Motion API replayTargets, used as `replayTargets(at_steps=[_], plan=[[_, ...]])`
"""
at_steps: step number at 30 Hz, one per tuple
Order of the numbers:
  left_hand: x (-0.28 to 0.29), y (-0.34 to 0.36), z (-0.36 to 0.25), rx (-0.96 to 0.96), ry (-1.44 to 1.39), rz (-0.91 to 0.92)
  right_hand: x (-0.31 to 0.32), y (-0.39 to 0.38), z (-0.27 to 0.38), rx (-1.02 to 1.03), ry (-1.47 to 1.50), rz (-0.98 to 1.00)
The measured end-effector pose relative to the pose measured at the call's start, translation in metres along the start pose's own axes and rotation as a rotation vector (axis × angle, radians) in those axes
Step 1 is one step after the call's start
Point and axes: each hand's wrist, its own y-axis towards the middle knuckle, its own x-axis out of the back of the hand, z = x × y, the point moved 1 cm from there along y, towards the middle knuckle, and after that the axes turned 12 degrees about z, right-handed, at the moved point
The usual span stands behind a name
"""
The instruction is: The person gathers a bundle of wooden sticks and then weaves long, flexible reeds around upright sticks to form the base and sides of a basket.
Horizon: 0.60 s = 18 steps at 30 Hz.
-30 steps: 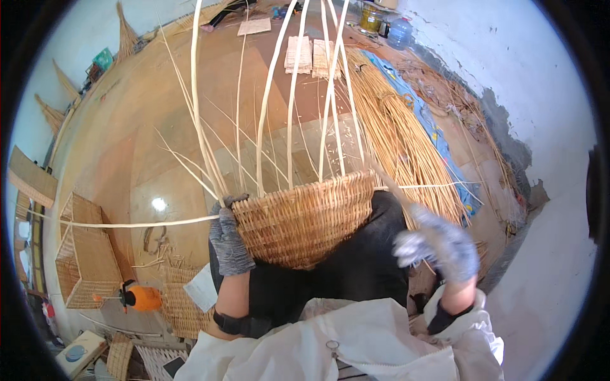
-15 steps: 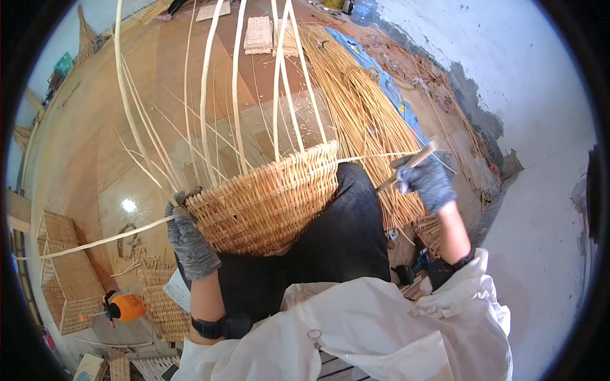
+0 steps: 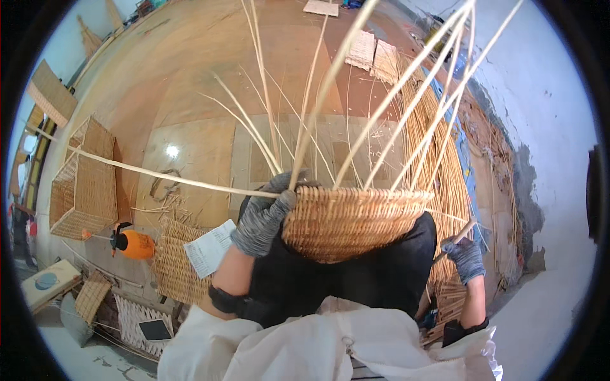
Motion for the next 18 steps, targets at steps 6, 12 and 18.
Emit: replayTargets(at_steps=[6, 12, 18], plan=[[0.023, 0.018, -0.011, 0.161, 0.026, 0.145, 0.04, -0.022, 0.146, 0.843, 0.886, -0.006], [0.023, 0.013, 0.005, 0.185, -0.095, 0.093, -0.023, 0.001, 0.308, 0.967, 0.867, 0.207], [0.021, 0.007, 0.011, 0.191, -0.083, 0.04, -0.102, 0.074, 0.363, 0.724, 0.854, 0.386]])
